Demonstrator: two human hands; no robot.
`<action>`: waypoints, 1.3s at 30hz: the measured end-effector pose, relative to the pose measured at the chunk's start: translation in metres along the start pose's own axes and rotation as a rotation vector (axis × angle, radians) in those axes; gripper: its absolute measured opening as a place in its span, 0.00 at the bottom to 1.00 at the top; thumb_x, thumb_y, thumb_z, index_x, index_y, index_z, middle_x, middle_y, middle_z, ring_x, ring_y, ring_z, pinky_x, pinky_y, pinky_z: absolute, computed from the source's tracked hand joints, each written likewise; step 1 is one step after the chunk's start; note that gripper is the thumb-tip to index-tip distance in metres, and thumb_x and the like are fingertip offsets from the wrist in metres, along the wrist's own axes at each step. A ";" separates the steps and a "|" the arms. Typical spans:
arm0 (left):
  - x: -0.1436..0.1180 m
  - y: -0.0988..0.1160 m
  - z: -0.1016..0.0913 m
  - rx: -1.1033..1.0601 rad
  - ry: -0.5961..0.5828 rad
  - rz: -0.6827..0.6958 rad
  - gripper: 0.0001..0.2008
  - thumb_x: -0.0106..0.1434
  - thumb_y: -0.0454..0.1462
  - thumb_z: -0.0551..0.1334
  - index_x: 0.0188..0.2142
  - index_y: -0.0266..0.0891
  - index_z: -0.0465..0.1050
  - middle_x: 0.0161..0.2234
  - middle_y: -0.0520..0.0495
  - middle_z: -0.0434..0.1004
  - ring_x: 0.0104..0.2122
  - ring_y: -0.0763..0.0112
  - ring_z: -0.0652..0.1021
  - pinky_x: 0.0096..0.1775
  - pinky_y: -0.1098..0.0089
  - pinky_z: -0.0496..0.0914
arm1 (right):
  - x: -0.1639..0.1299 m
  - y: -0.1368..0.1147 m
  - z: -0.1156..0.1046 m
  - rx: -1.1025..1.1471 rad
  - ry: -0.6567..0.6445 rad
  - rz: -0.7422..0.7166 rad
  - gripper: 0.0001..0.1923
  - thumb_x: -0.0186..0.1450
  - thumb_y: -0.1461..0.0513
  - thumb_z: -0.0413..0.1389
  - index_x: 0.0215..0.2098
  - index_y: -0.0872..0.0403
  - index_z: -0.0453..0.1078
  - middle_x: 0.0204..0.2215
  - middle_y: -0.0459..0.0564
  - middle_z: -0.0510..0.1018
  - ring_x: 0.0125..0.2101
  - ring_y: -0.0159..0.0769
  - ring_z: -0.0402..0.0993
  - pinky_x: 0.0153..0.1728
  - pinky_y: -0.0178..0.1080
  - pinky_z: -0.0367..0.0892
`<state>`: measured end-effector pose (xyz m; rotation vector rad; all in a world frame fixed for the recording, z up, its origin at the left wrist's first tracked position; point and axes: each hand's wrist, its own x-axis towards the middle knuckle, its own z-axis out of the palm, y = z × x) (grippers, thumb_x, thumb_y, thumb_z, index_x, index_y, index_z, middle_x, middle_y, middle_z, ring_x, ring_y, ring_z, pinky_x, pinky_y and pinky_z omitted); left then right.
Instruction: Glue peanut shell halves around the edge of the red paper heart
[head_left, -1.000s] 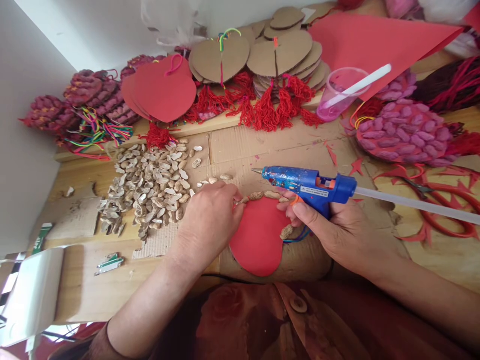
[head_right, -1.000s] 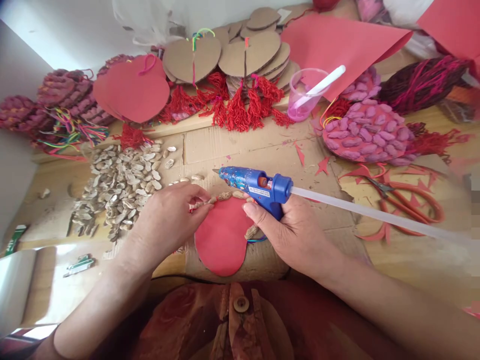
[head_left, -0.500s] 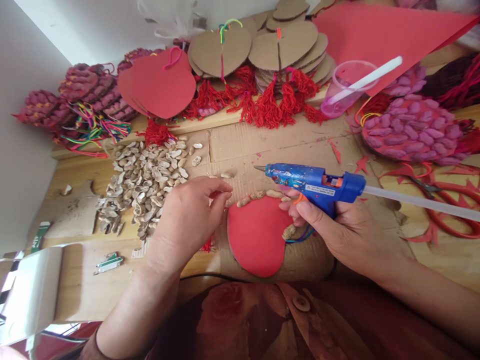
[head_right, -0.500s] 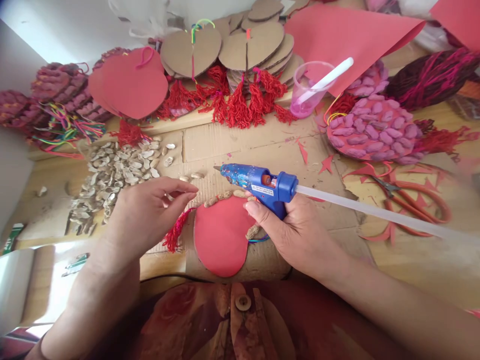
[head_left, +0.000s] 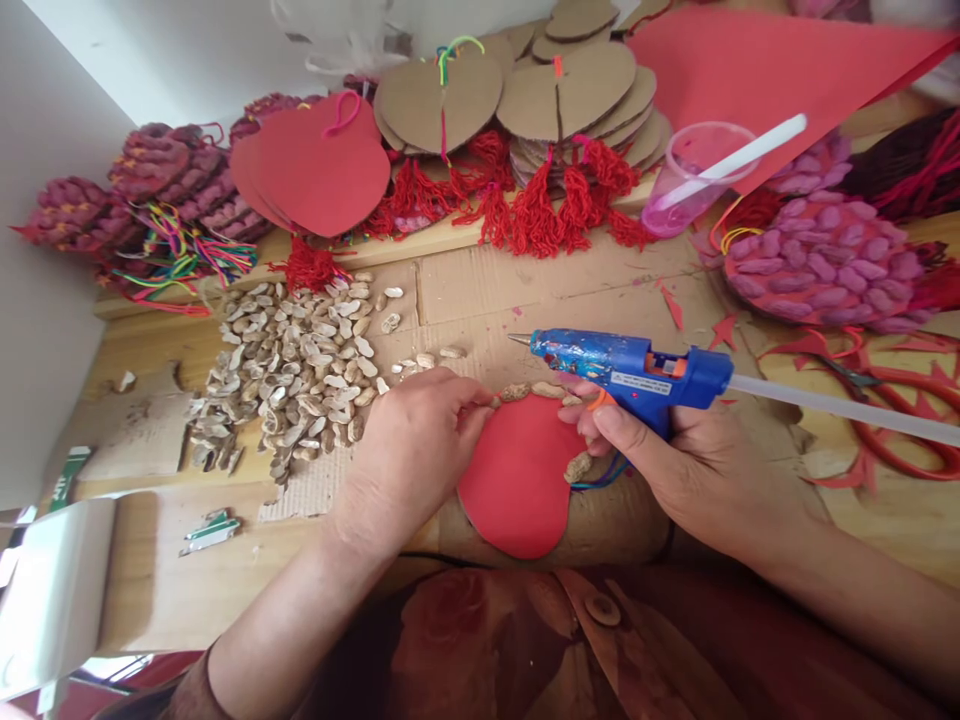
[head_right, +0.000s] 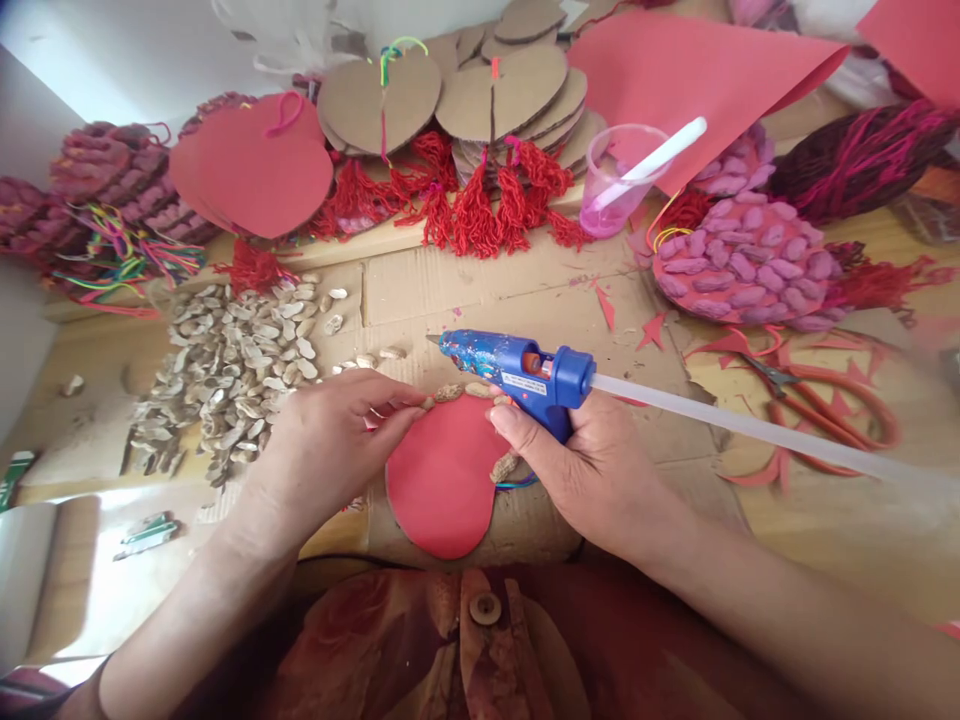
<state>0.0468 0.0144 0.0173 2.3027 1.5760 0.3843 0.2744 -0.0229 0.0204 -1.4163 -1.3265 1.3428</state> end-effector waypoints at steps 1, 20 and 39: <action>0.000 0.000 0.001 0.000 0.001 -0.001 0.05 0.64 0.32 0.67 0.37 0.42 0.84 0.34 0.50 0.85 0.33 0.65 0.82 0.37 0.66 0.71 | 0.000 0.002 0.000 0.011 0.007 0.001 0.06 0.71 0.59 0.59 0.41 0.52 0.76 0.34 0.48 0.83 0.25 0.32 0.84 0.27 0.31 0.83; 0.000 0.000 0.006 0.023 0.029 0.013 0.06 0.66 0.32 0.66 0.35 0.42 0.84 0.31 0.49 0.81 0.32 0.67 0.80 0.35 0.67 0.70 | -0.001 0.009 0.000 0.006 0.019 -0.019 0.08 0.71 0.57 0.60 0.44 0.53 0.75 0.36 0.48 0.84 0.25 0.32 0.85 0.27 0.30 0.83; -0.008 -0.017 -0.017 0.029 0.140 0.027 0.07 0.68 0.33 0.64 0.38 0.41 0.83 0.36 0.50 0.85 0.38 0.64 0.82 0.43 0.66 0.73 | -0.001 0.009 0.005 0.144 0.069 0.023 0.14 0.69 0.51 0.62 0.44 0.52 0.75 0.36 0.48 0.81 0.38 0.38 0.84 0.28 0.35 0.85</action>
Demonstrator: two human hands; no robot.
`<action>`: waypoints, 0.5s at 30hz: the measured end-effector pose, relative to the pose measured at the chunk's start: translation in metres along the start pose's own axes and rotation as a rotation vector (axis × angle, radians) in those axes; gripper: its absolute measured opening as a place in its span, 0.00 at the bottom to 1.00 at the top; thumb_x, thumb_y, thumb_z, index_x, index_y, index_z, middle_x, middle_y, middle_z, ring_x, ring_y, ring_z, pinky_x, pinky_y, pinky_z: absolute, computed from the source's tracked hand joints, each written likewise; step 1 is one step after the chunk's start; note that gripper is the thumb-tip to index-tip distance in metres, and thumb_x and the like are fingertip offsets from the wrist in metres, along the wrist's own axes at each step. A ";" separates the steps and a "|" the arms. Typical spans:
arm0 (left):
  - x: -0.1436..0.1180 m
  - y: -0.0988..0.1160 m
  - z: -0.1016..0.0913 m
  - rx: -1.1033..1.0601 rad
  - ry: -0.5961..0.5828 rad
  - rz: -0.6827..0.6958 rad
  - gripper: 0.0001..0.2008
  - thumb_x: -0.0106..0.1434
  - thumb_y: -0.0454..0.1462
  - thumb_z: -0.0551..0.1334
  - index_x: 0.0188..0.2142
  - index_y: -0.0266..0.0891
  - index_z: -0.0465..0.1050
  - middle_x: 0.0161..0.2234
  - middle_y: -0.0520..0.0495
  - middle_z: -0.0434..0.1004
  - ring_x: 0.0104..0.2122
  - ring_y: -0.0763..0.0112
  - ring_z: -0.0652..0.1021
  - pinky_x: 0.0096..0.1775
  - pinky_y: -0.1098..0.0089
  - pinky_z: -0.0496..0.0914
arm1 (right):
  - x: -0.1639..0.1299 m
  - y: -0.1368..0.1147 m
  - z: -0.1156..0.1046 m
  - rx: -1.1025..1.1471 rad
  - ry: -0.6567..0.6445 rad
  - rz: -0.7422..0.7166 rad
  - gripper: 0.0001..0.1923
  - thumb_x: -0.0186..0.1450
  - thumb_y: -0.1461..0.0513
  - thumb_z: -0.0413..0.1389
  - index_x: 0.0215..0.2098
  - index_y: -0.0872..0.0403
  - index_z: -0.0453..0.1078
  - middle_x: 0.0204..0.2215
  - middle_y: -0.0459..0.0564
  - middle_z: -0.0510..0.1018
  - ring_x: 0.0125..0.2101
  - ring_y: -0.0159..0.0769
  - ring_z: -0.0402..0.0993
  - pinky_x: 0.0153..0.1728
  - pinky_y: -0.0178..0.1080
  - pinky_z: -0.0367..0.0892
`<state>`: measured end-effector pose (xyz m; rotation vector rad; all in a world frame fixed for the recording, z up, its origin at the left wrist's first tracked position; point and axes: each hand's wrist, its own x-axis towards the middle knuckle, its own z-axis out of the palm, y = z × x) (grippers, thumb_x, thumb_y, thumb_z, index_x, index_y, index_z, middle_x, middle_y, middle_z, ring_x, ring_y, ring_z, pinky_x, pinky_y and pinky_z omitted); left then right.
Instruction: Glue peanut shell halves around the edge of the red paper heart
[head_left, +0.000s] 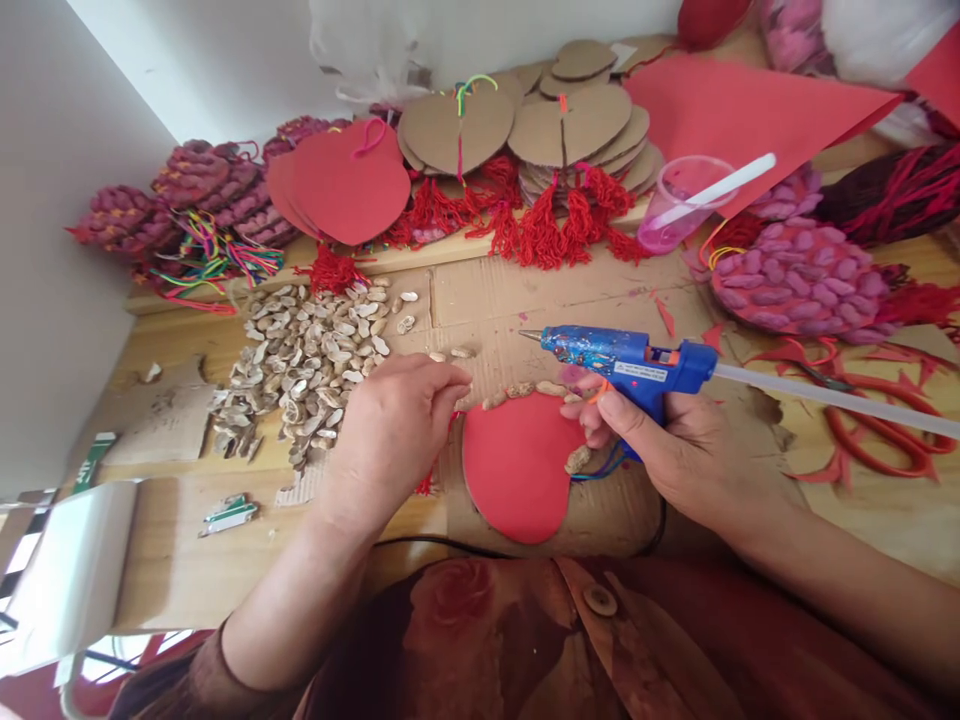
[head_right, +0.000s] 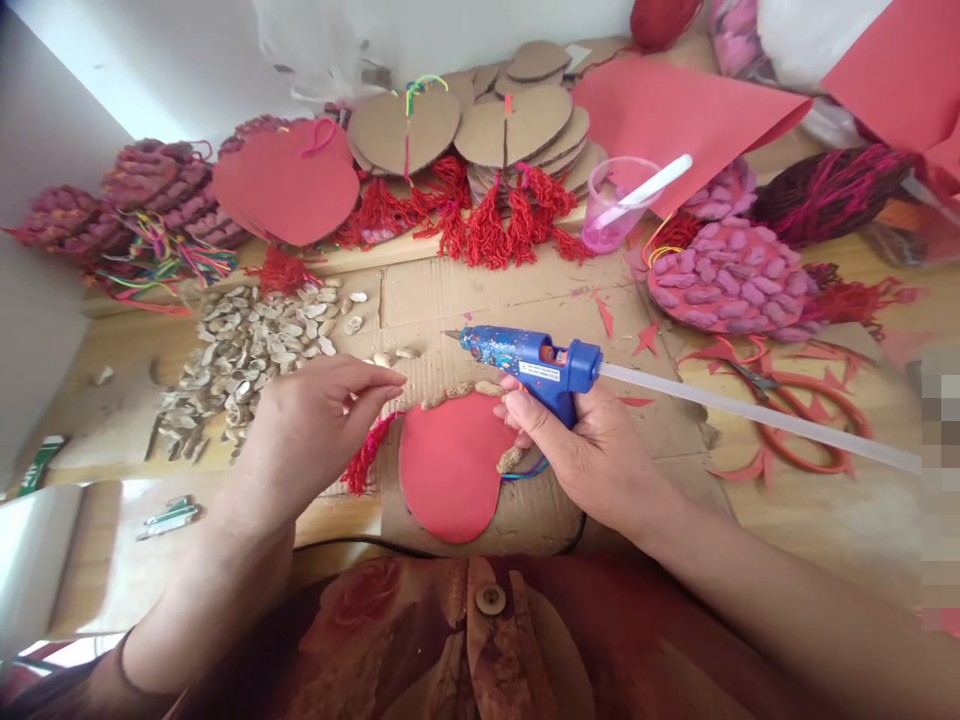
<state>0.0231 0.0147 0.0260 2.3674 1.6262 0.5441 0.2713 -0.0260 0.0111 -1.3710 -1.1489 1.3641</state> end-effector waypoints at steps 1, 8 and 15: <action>0.000 0.001 0.000 -0.018 -0.035 0.004 0.07 0.68 0.32 0.64 0.38 0.41 0.83 0.36 0.50 0.84 0.38 0.65 0.82 0.43 0.67 0.73 | 0.000 0.000 0.000 0.016 0.004 0.009 0.15 0.68 0.50 0.63 0.44 0.52 0.75 0.37 0.48 0.80 0.38 0.38 0.84 0.28 0.35 0.85; -0.005 0.012 0.012 -0.072 -0.080 0.089 0.10 0.68 0.29 0.62 0.40 0.41 0.83 0.38 0.48 0.83 0.36 0.68 0.82 0.39 0.69 0.73 | 0.002 -0.001 0.000 0.080 -0.019 0.070 0.18 0.66 0.48 0.64 0.42 0.53 0.74 0.43 0.53 0.80 0.43 0.41 0.83 0.28 0.35 0.85; -0.008 0.017 0.022 0.007 -0.067 0.154 0.09 0.70 0.30 0.62 0.40 0.40 0.82 0.36 0.46 0.81 0.37 0.67 0.80 0.39 0.68 0.73 | 0.001 0.000 0.000 0.067 -0.020 0.065 0.17 0.66 0.48 0.64 0.41 0.52 0.74 0.43 0.52 0.80 0.41 0.39 0.83 0.29 0.35 0.85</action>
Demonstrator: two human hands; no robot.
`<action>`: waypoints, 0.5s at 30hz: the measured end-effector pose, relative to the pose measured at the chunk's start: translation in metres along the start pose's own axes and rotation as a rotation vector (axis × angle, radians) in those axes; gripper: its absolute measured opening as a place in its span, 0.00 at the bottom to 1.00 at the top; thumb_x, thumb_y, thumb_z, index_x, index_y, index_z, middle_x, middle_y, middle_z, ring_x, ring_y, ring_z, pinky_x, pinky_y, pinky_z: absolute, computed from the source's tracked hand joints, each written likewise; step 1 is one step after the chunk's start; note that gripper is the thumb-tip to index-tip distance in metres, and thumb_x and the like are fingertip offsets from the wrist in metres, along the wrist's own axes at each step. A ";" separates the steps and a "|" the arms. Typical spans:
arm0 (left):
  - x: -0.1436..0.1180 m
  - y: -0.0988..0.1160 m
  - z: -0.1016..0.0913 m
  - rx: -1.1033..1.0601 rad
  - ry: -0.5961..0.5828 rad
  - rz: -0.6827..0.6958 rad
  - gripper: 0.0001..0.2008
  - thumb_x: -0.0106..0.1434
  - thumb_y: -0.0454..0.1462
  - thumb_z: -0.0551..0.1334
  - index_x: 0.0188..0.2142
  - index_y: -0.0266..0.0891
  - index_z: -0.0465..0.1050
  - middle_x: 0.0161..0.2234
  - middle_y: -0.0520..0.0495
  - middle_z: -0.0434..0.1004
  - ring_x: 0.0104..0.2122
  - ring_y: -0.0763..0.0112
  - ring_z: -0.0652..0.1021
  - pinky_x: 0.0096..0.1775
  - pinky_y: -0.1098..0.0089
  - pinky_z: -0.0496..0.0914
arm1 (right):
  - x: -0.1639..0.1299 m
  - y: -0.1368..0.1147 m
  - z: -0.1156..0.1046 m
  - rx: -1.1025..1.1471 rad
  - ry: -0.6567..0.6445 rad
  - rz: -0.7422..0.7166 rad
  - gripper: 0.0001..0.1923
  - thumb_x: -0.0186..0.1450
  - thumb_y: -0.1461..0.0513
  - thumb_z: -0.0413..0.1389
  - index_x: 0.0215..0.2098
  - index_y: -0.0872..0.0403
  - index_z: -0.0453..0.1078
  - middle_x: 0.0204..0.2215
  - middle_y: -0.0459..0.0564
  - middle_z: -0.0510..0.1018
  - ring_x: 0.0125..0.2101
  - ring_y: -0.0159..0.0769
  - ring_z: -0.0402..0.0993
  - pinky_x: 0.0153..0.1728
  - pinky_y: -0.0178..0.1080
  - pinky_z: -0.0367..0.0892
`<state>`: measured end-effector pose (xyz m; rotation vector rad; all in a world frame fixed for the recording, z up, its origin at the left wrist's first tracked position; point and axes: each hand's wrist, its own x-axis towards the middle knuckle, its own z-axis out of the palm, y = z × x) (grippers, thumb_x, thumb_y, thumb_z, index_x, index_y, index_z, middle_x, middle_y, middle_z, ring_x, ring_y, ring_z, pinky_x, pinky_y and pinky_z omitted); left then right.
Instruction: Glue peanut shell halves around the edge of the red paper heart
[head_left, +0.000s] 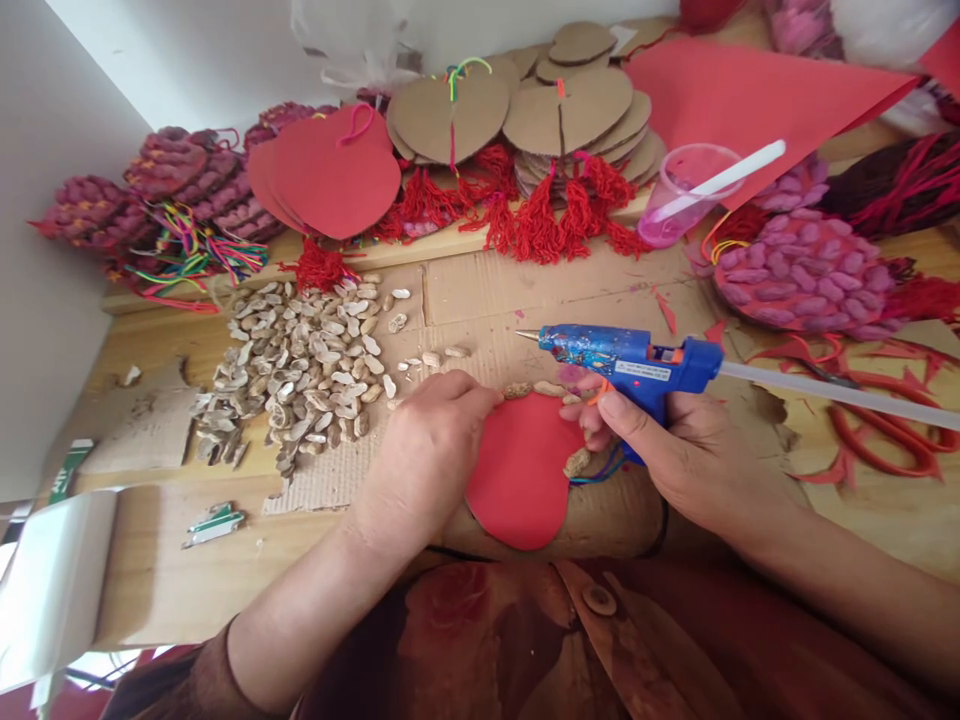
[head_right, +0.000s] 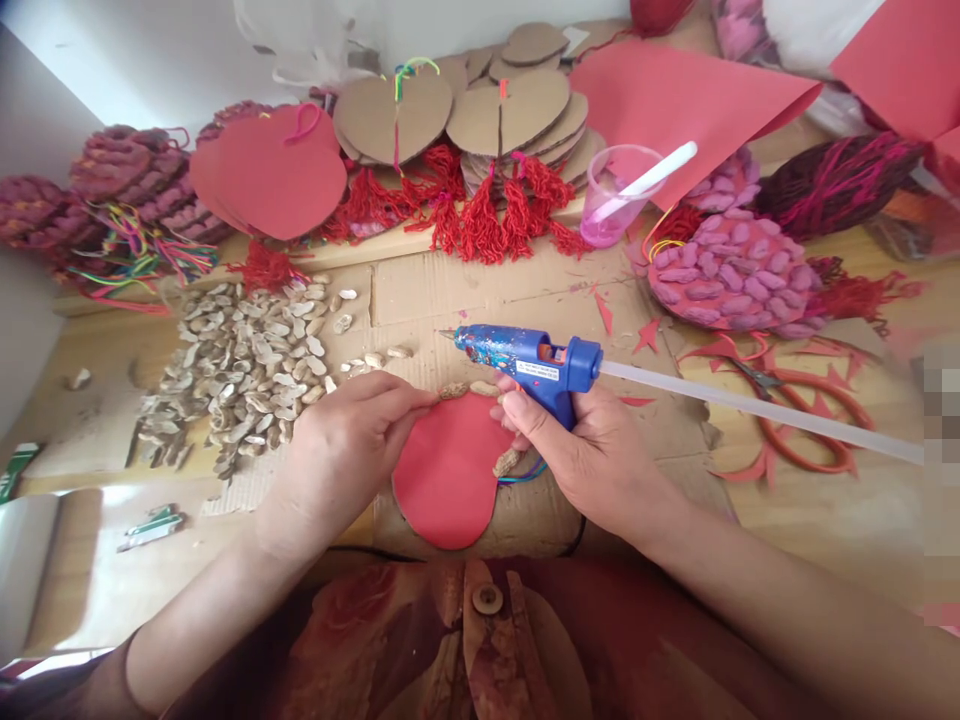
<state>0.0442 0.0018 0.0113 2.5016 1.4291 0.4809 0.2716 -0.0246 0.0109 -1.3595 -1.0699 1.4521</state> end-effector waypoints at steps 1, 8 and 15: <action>0.000 0.001 0.001 0.012 -0.001 0.000 0.09 0.70 0.29 0.62 0.40 0.39 0.82 0.36 0.46 0.81 0.37 0.66 0.80 0.39 0.68 0.73 | 0.000 0.000 0.000 -0.003 0.001 -0.006 0.18 0.66 0.48 0.64 0.43 0.52 0.74 0.42 0.52 0.80 0.40 0.39 0.83 0.29 0.35 0.85; 0.002 0.002 0.004 0.067 0.004 -0.027 0.11 0.69 0.29 0.61 0.36 0.39 0.82 0.31 0.47 0.78 0.31 0.68 0.78 0.32 0.70 0.70 | 0.000 0.001 -0.002 -0.087 0.011 -0.019 0.16 0.69 0.50 0.62 0.47 0.52 0.75 0.36 0.48 0.80 0.37 0.36 0.82 0.29 0.34 0.85; 0.004 0.002 0.006 0.094 0.014 -0.028 0.12 0.67 0.27 0.60 0.35 0.39 0.82 0.30 0.47 0.77 0.30 0.69 0.77 0.32 0.70 0.69 | 0.000 0.003 -0.001 -0.108 0.011 -0.046 0.14 0.69 0.51 0.62 0.46 0.51 0.75 0.35 0.47 0.80 0.37 0.36 0.82 0.30 0.34 0.84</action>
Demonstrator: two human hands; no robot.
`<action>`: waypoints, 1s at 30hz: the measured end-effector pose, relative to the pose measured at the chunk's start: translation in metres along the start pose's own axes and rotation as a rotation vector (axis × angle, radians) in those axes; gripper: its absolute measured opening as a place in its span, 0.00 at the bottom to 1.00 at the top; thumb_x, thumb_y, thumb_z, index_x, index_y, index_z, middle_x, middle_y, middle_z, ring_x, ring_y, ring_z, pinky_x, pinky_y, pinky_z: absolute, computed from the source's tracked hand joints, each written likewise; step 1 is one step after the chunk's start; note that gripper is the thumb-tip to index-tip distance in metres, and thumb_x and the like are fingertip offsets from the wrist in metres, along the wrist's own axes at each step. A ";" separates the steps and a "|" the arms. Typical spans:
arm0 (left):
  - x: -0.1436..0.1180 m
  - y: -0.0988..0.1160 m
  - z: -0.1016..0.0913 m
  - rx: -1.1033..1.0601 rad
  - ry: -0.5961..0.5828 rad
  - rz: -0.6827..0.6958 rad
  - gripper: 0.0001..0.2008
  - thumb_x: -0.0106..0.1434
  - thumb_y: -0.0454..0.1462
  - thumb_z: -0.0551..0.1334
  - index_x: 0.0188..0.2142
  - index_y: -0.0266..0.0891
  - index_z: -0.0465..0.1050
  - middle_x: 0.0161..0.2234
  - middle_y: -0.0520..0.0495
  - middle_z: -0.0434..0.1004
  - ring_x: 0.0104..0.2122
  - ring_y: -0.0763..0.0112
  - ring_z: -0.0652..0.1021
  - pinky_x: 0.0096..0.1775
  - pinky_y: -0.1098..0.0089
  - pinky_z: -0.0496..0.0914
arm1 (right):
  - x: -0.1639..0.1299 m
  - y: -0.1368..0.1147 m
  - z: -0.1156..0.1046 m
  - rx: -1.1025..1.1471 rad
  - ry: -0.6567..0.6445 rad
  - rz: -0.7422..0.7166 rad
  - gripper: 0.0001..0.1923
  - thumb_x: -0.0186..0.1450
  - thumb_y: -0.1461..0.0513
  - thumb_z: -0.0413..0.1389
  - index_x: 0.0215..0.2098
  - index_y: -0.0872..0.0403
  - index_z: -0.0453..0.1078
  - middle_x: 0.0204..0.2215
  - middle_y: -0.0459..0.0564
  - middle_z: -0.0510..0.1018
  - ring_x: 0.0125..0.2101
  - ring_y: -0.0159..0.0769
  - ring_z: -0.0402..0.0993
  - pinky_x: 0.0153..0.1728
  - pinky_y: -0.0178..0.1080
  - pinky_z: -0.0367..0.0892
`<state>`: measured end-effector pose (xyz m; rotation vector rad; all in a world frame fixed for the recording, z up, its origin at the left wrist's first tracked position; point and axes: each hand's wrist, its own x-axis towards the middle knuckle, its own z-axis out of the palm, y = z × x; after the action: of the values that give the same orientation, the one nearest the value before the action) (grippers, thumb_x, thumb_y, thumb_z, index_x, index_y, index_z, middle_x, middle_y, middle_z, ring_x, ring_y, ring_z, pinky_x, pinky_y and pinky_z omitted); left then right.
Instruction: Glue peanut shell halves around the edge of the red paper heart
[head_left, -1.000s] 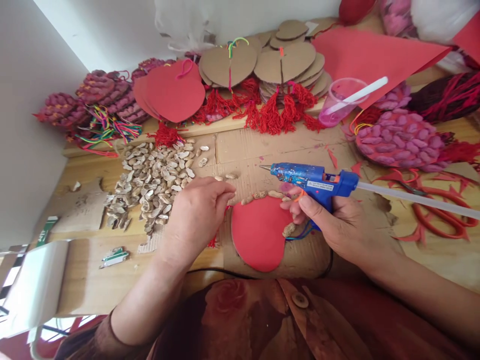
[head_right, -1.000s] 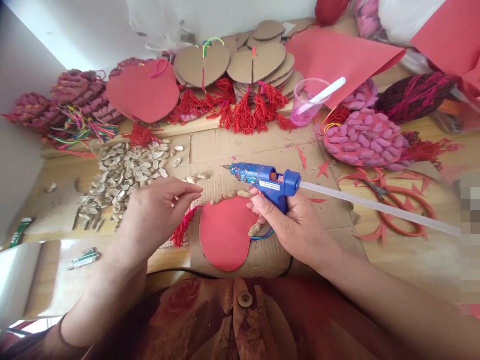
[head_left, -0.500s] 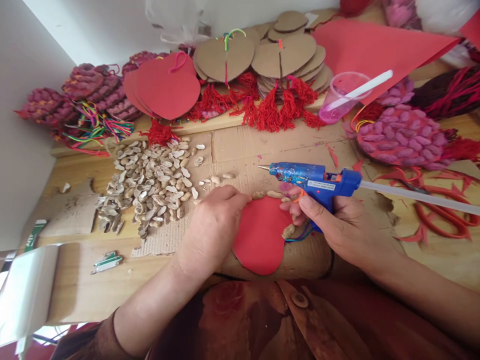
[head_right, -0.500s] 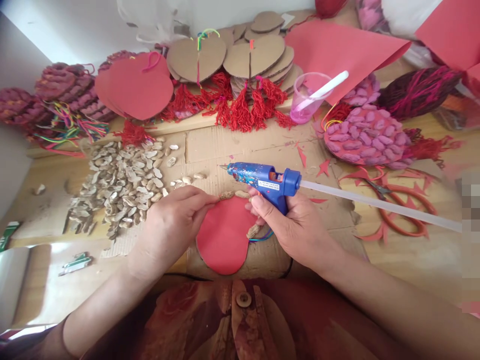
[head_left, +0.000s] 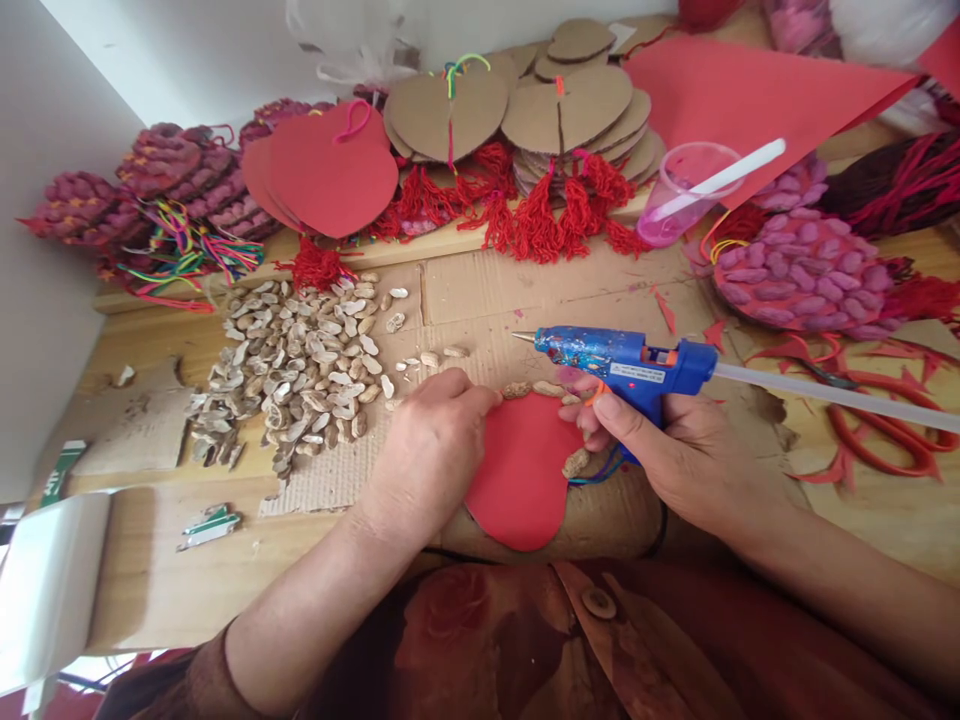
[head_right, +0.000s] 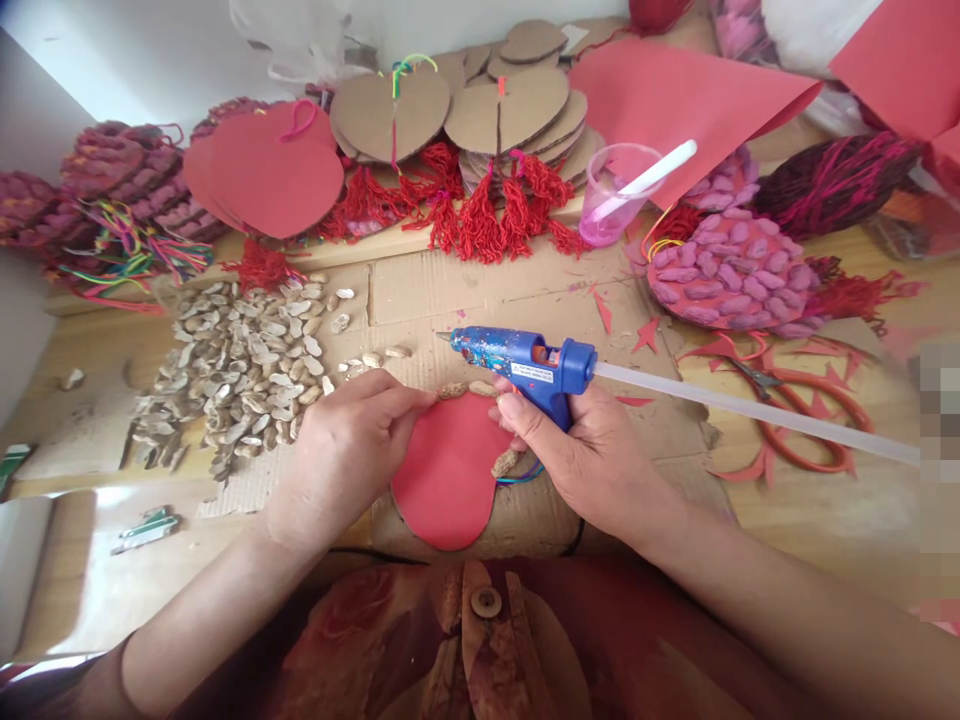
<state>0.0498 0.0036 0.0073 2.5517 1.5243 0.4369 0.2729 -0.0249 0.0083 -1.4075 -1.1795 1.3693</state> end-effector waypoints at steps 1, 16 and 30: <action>0.000 0.000 0.000 0.005 -0.003 0.000 0.12 0.67 0.27 0.60 0.35 0.39 0.82 0.30 0.47 0.77 0.30 0.69 0.77 0.32 0.70 0.69 | 0.000 -0.001 0.000 -0.009 0.000 -0.001 0.14 0.69 0.51 0.62 0.46 0.51 0.75 0.35 0.48 0.80 0.37 0.36 0.82 0.30 0.33 0.84; 0.002 -0.004 0.001 -0.055 0.031 0.001 0.13 0.69 0.28 0.59 0.42 0.40 0.83 0.35 0.46 0.81 0.36 0.67 0.81 0.38 0.70 0.74 | 0.007 0.008 -0.003 0.167 -0.002 0.019 0.15 0.67 0.48 0.63 0.41 0.50 0.75 0.27 0.43 0.79 0.26 0.33 0.78 0.28 0.36 0.78; -0.046 0.002 -0.032 -0.301 -0.117 -0.294 0.09 0.68 0.32 0.62 0.44 0.43 0.79 0.38 0.51 0.86 0.36 0.68 0.84 0.38 0.70 0.75 | 0.011 0.005 -0.011 0.236 0.026 -0.016 0.19 0.65 0.45 0.64 0.43 0.51 0.77 0.36 0.49 0.82 0.38 0.38 0.82 0.26 0.33 0.77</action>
<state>0.0210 -0.0382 0.0299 2.0520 1.6173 0.4317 0.2834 -0.0151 0.0018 -1.2415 -0.9756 1.4241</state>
